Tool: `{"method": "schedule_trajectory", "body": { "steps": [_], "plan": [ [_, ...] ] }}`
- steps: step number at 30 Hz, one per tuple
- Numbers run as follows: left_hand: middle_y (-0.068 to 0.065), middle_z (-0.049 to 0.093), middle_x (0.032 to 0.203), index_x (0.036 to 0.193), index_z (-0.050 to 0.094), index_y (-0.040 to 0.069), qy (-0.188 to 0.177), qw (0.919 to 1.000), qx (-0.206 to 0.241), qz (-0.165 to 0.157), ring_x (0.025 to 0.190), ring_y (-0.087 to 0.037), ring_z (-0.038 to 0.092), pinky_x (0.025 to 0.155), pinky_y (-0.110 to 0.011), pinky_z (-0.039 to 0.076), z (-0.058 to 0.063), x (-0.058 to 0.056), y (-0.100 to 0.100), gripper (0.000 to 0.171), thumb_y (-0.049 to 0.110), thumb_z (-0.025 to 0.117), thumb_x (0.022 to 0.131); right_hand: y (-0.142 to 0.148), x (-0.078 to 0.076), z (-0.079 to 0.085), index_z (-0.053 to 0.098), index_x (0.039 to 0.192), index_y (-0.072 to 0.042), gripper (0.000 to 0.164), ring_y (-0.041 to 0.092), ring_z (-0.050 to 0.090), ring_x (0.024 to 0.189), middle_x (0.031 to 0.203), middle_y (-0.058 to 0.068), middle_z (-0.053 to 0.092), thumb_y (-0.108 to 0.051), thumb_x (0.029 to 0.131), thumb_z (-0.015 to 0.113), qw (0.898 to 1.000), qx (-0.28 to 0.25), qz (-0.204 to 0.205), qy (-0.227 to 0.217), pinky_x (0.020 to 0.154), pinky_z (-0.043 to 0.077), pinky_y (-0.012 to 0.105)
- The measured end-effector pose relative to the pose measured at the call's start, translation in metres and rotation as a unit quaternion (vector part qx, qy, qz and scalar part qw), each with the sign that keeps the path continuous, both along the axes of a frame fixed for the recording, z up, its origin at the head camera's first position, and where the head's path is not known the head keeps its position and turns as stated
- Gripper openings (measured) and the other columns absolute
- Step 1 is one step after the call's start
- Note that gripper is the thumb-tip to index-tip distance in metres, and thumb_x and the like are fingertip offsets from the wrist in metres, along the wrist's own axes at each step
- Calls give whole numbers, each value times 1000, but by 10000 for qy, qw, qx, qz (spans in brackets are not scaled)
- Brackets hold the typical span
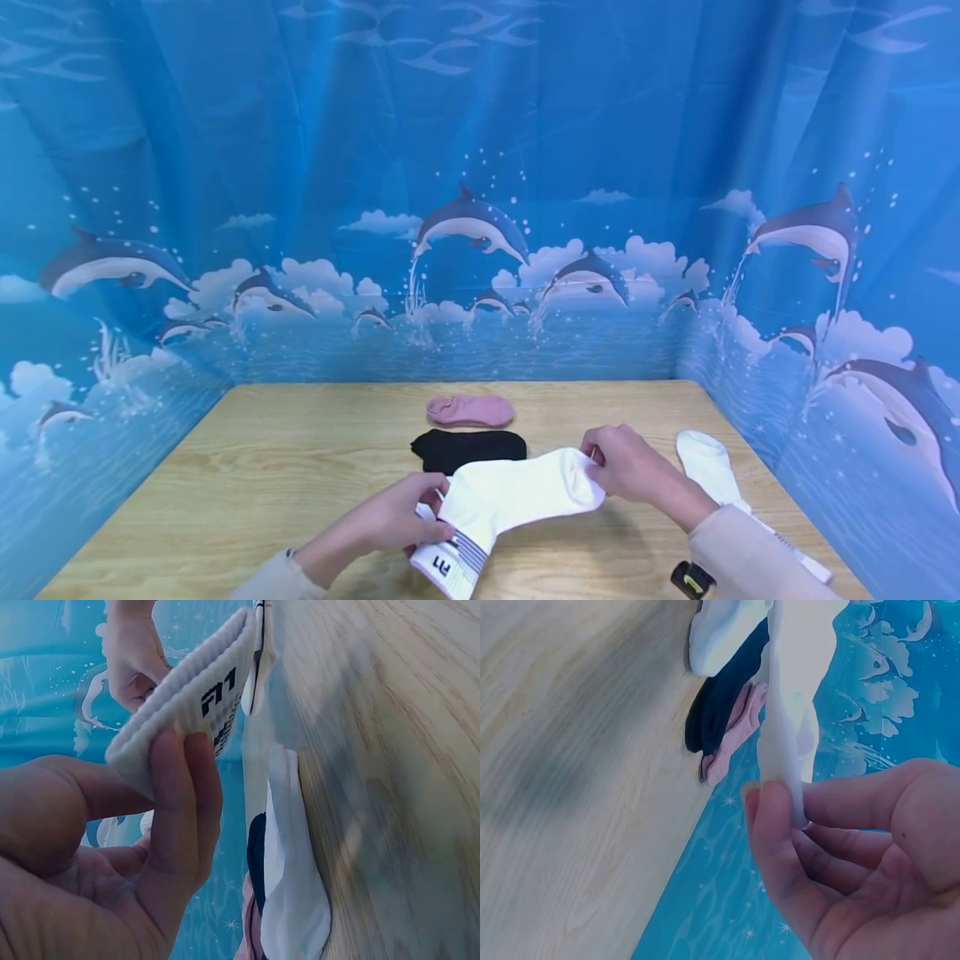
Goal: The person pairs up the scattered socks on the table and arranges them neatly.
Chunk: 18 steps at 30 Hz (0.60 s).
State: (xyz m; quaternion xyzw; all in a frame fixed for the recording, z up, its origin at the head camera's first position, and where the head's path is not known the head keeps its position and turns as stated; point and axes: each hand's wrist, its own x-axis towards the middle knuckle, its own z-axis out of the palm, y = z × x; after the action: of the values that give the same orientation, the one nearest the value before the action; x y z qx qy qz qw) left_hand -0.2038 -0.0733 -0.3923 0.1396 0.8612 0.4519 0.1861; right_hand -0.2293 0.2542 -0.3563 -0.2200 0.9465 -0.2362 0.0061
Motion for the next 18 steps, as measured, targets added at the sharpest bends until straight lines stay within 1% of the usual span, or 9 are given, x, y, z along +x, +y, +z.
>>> {"method": "schedule_trajectory", "body": {
  "steps": [4, 10, 16, 18],
  "plan": [
    [-7, 59, 91, 100, 59, 9, 34, 9999, -98, -21, 71, -19, 60, 49, -26, 48, 0, 2, -4, 24, 3, 79, 87, -3, 3, -2, 70, 90, -3, 8, 3, 53, 58, 71, -2, 63, 4, 88, 69, 9999, -100, 2, -105, 51, 49, 21],
    [-6, 60, 89, 102, 60, 8, 50, 9999, -127, -65, 70, -18, 60, 50, -25, 47, 1, 6, -10, 25, 3, 79, 87, -6, 8, -4, 71, 92, -3, 8, 4, 54, 61, 73, -3, 63, 3, 87, 70, 9996, -75, -136, -227, 54, 48, 21],
    [-6, 59, 89, 101, 60, 8, 73, 9998, -114, -116, 69, -18, 59, 49, -25, 48, -3, 8, -16, 26, 3, 80, 86, -8, 11, -9, 71, 90, -4, 7, 2, 51, 63, 72, -5, 61, 1, 86, 73, 9999, -66, -24, -84, 55, 47, 20],
    [-5, 59, 89, 100, 59, 8, 123, 9997, -74, -172, 68, -17, 59, 48, -25, 48, -5, 9, -18, 26, 3, 80, 85, -9, 12, -11, 71, 90, -4, 7, 1, 51, 62, 72, -5, 62, 1, 86, 72, 9999, -137, 20, -74, 55, 48, 20]
  ]
}}
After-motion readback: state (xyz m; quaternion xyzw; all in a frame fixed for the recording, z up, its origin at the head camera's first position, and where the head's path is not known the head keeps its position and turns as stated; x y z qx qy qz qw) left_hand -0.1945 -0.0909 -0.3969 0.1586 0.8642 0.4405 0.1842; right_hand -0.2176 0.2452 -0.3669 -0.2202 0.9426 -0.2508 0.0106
